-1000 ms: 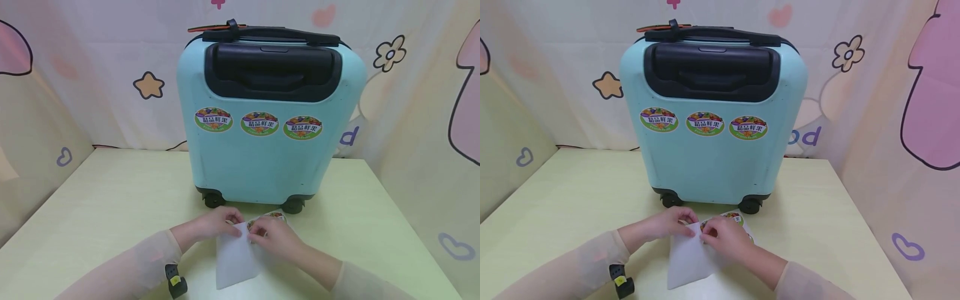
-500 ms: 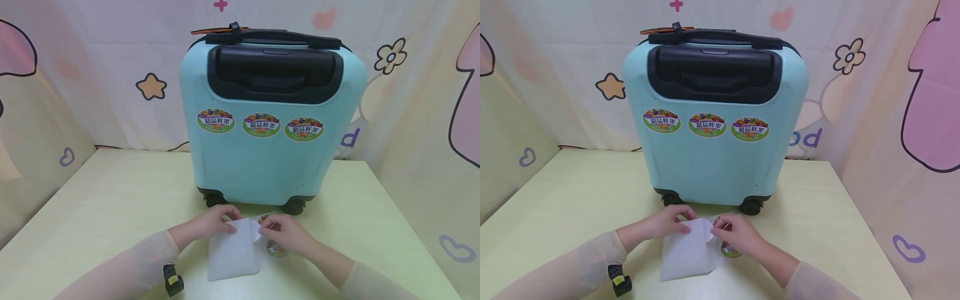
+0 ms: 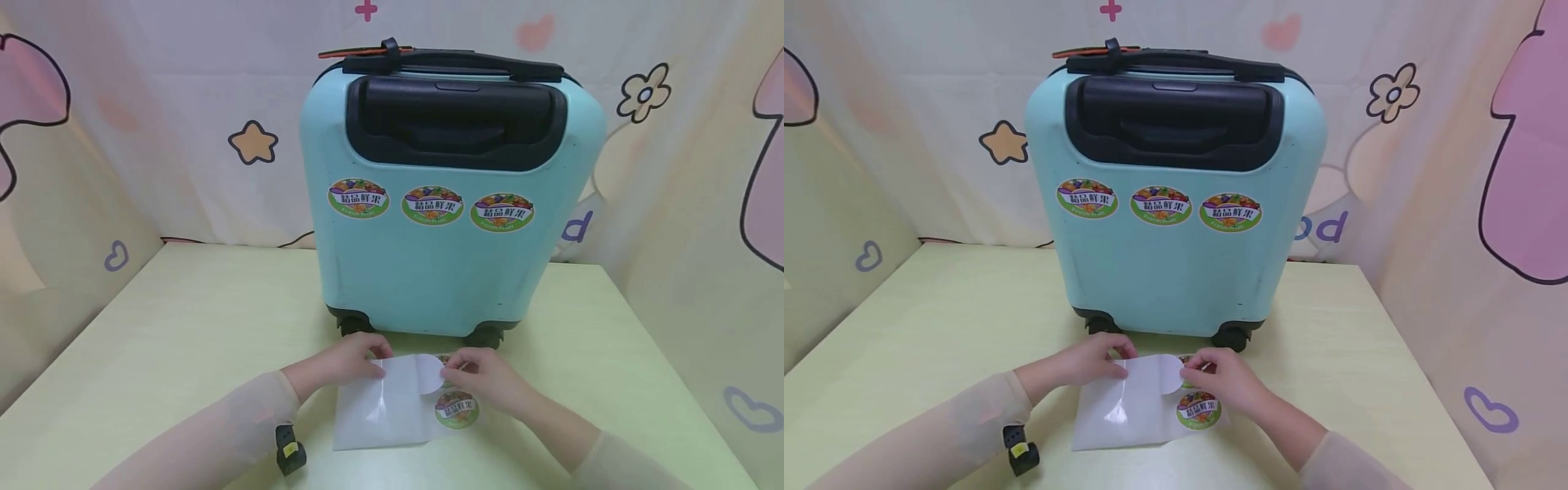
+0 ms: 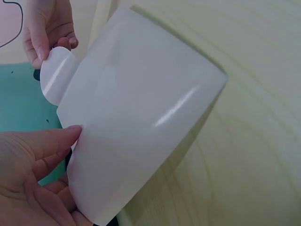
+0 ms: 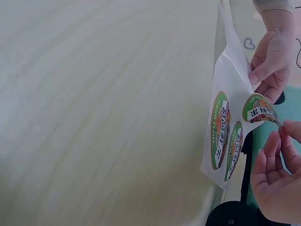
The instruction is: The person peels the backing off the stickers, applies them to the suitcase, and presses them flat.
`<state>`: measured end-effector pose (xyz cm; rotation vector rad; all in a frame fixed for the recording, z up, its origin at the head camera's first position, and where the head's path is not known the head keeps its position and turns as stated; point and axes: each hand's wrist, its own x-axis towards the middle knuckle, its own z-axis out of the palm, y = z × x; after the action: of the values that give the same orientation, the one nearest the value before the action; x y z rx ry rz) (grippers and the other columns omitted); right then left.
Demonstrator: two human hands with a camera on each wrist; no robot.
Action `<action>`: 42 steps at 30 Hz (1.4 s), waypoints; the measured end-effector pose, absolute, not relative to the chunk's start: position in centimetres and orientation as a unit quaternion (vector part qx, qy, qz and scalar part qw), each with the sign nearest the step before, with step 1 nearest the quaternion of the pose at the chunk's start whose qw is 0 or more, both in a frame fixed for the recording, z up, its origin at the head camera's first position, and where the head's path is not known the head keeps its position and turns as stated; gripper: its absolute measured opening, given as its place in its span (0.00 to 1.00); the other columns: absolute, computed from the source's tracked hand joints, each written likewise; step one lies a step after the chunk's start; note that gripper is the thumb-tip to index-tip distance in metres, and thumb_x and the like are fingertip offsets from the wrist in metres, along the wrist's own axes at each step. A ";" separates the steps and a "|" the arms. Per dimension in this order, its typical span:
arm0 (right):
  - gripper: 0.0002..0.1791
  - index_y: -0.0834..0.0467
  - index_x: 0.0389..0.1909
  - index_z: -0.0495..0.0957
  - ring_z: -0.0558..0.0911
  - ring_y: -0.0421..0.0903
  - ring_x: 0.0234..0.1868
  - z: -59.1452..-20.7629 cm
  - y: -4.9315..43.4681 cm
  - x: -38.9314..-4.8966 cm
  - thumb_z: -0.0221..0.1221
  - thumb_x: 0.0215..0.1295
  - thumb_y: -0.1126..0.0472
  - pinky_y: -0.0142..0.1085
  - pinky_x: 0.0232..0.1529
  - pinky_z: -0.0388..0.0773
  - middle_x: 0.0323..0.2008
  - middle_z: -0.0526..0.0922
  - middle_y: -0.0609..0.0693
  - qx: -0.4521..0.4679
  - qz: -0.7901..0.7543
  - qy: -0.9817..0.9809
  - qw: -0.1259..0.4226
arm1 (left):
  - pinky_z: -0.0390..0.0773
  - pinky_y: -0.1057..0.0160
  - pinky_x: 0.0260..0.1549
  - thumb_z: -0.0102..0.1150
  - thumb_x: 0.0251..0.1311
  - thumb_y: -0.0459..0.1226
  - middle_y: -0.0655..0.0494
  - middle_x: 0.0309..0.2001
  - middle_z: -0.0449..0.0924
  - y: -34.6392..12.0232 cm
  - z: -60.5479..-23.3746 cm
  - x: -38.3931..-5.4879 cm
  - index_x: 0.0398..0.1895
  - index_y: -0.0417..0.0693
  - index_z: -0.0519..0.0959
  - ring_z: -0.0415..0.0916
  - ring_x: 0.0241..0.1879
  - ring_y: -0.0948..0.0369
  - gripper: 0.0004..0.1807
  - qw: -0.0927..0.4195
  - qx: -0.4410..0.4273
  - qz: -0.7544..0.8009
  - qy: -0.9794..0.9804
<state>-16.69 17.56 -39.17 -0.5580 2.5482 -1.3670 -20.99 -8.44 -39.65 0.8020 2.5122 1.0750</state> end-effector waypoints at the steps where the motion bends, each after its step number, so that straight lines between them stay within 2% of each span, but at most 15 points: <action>1: 0.10 0.59 0.30 0.79 0.78 0.45 0.32 -39.2 17.7 -16.7 0.61 0.61 0.56 0.34 0.35 0.75 0.31 0.80 0.49 -0.187 -0.462 0.861 0.097 | 0.73 0.62 0.39 0.63 0.51 0.27 0.54 0.38 0.78 -8.4 -39.7 -21.0 0.37 0.43 0.78 0.73 0.40 0.58 0.10 0.145 0.276 0.370 0.875; 15: 0.11 0.62 0.32 0.78 0.80 0.47 0.34 -38.1 18.9 -16.7 0.60 0.61 0.56 0.39 0.39 0.75 0.31 0.80 0.51 -0.151 -0.468 0.867 0.086 | 0.73 0.60 0.44 0.64 0.49 0.26 0.53 0.37 0.80 -7.8 -39.5 -20.8 0.37 0.40 0.80 0.75 0.41 0.55 0.11 0.134 0.262 0.335 0.895; 25: 0.11 0.63 0.33 0.77 0.79 0.51 0.34 -37.7 19.2 -16.4 0.61 0.61 0.57 0.39 0.39 0.75 0.31 0.80 0.52 -0.133 -0.483 0.862 0.076 | 0.74 0.57 0.43 0.63 0.50 0.27 0.49 0.38 0.80 -7.6 -39.7 -20.5 0.41 0.37 0.79 0.76 0.41 0.53 0.12 0.088 0.261 0.306 0.911; 28: 0.10 0.63 0.34 0.77 0.80 0.51 0.35 -37.8 18.8 -16.2 0.60 0.61 0.59 0.37 0.39 0.75 0.31 0.80 0.51 -0.126 -0.493 0.859 0.061 | 0.76 0.59 0.40 0.62 0.52 0.30 0.51 0.37 0.80 -7.7 -39.3 -19.9 0.39 0.39 0.80 0.77 0.39 0.55 0.10 0.017 0.268 0.304 0.914; 32: 0.09 0.64 0.36 0.75 0.79 0.51 0.37 -37.6 17.8 -16.0 0.58 0.63 0.60 0.33 0.38 0.76 0.33 0.79 0.53 -0.107 -0.511 0.852 0.042 | 0.76 0.64 0.36 0.64 0.53 0.34 0.58 0.34 0.78 -7.5 -37.9 -18.3 0.33 0.46 0.81 0.76 0.36 0.60 0.04 -0.121 0.270 0.300 0.907; 37: 0.11 0.64 0.37 0.74 0.76 0.49 0.33 -36.6 15.8 -15.6 0.58 0.64 0.58 0.38 0.37 0.75 0.32 0.78 0.54 -0.090 -0.534 0.839 0.048 | 0.74 0.66 0.32 0.68 0.51 0.38 0.62 0.30 0.76 -6.1 -36.1 -16.2 0.30 0.50 0.82 0.73 0.32 0.63 0.04 -0.265 0.354 0.254 0.860; 39: 0.12 0.64 0.37 0.74 0.75 0.48 0.32 -36.3 15.0 -15.3 0.57 0.64 0.57 0.40 0.37 0.74 0.31 0.76 0.53 -0.089 -0.550 0.827 0.067 | 0.73 0.66 0.33 0.69 0.49 0.41 0.62 0.29 0.75 -5.5 -35.8 -15.6 0.29 0.50 0.83 0.73 0.31 0.63 0.07 -0.303 0.386 0.224 0.842; 42: 0.13 0.65 0.38 0.72 0.74 0.47 0.30 -36.0 14.1 -15.0 0.56 0.65 0.57 0.41 0.37 0.73 0.30 0.74 0.51 -0.100 -0.575 0.807 0.086 | 0.71 0.65 0.35 0.71 0.45 0.45 0.62 0.29 0.74 -4.8 -35.8 -15.2 0.28 0.51 0.82 0.71 0.31 0.62 0.11 -0.332 0.403 0.196 0.830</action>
<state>-15.00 14.09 -36.00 -0.2976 2.4062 -1.7143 -15.16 -4.80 -35.77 1.6301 3.3613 0.7938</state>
